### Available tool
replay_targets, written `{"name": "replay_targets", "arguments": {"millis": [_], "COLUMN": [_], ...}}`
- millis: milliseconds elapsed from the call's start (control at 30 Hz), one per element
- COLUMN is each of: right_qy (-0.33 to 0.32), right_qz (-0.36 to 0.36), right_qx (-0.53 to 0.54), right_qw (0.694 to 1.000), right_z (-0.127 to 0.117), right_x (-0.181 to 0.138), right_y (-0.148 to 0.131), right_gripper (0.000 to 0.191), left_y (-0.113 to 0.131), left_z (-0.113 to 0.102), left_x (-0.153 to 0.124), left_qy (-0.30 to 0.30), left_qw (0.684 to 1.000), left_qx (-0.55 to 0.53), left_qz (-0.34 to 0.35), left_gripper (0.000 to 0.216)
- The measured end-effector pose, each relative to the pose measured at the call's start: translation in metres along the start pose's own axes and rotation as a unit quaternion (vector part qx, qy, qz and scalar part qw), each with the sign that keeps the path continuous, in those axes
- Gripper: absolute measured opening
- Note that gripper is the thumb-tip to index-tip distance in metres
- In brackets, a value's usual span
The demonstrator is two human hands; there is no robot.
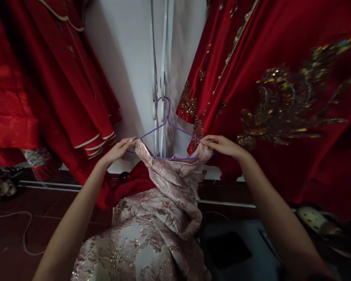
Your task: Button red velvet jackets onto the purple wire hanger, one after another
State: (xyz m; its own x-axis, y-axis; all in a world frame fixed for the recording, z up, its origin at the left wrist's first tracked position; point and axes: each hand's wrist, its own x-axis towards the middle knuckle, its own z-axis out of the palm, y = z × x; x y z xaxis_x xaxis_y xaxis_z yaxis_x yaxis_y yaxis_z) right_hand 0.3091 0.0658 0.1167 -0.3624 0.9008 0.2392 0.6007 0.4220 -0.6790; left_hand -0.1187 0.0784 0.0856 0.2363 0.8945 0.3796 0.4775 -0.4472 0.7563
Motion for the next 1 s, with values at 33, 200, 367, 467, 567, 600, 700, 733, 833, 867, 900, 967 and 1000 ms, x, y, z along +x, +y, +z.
{"name": "replay_targets", "arguments": {"millis": [33,200,367,467,567,600,700,733,833,867,900,967,1000], "right_qy": [0.021,0.113,0.274,0.297,0.191,0.16,0.116,0.113,0.126,0.137,0.152,0.19,0.214], "right_qz": [-0.005,-0.036,0.004,0.052,0.049,0.041,0.015,0.007,-0.041,-0.064,-0.086,-0.119,-0.126], "right_qx": [0.012,0.017,-0.024,-0.088,-0.112,-0.103,-0.065,-0.058,-0.054,-0.056,-0.058,-0.054,-0.048], "right_qw": [1.0,0.993,0.961,0.949,0.974,0.981,0.991,0.992,0.99,0.987,0.983,0.973,0.967], "right_z": [0.001,0.002,-0.003,-0.001,0.012,0.018,0.037,0.043,0.056,0.058,0.059,0.058,0.057], "right_x": [-0.001,-0.004,-0.01,-0.03,-0.055,-0.063,-0.079,-0.08,-0.074,-0.069,-0.063,-0.049,-0.042], "right_y": [0.003,0.008,0.028,0.051,0.064,0.063,0.043,0.033,-0.001,-0.01,-0.017,-0.022,-0.021], "right_gripper": [0.049,0.036,0.029,0.03,0.026,0.025,0.027,0.028,0.026,0.024,0.023,0.021,0.02], "left_y": [0.001,-0.001,-0.019,-0.038,-0.051,-0.052,-0.039,-0.029,0.005,0.017,0.027,0.04,0.043], "left_z": [0.007,0.026,0.019,0.015,0.02,0.024,0.039,0.045,0.065,0.071,0.078,0.093,0.1], "left_x": [0.005,0.016,0.001,-0.022,-0.047,-0.053,-0.062,-0.061,-0.048,-0.042,-0.036,-0.026,-0.023], "left_qy": [0.01,0.055,0.159,0.176,0.126,0.111,0.101,0.107,0.105,0.09,0.068,0.02,-0.002], "left_qw": [1.0,0.997,0.986,0.979,0.982,0.984,0.992,0.993,0.992,0.992,0.992,0.99,0.988], "left_qx": [0.014,0.048,0.037,0.067,0.096,0.09,0.044,0.034,0.042,0.047,0.051,0.062,0.072], "left_qz": [0.017,0.031,-0.024,-0.074,-0.108,-0.106,-0.058,-0.033,0.047,0.07,0.089,0.122,0.139], "left_gripper": [0.047,0.051,0.053,0.051,0.048,0.047,0.043,0.041,0.035,0.033,0.031,0.028,0.027]}}
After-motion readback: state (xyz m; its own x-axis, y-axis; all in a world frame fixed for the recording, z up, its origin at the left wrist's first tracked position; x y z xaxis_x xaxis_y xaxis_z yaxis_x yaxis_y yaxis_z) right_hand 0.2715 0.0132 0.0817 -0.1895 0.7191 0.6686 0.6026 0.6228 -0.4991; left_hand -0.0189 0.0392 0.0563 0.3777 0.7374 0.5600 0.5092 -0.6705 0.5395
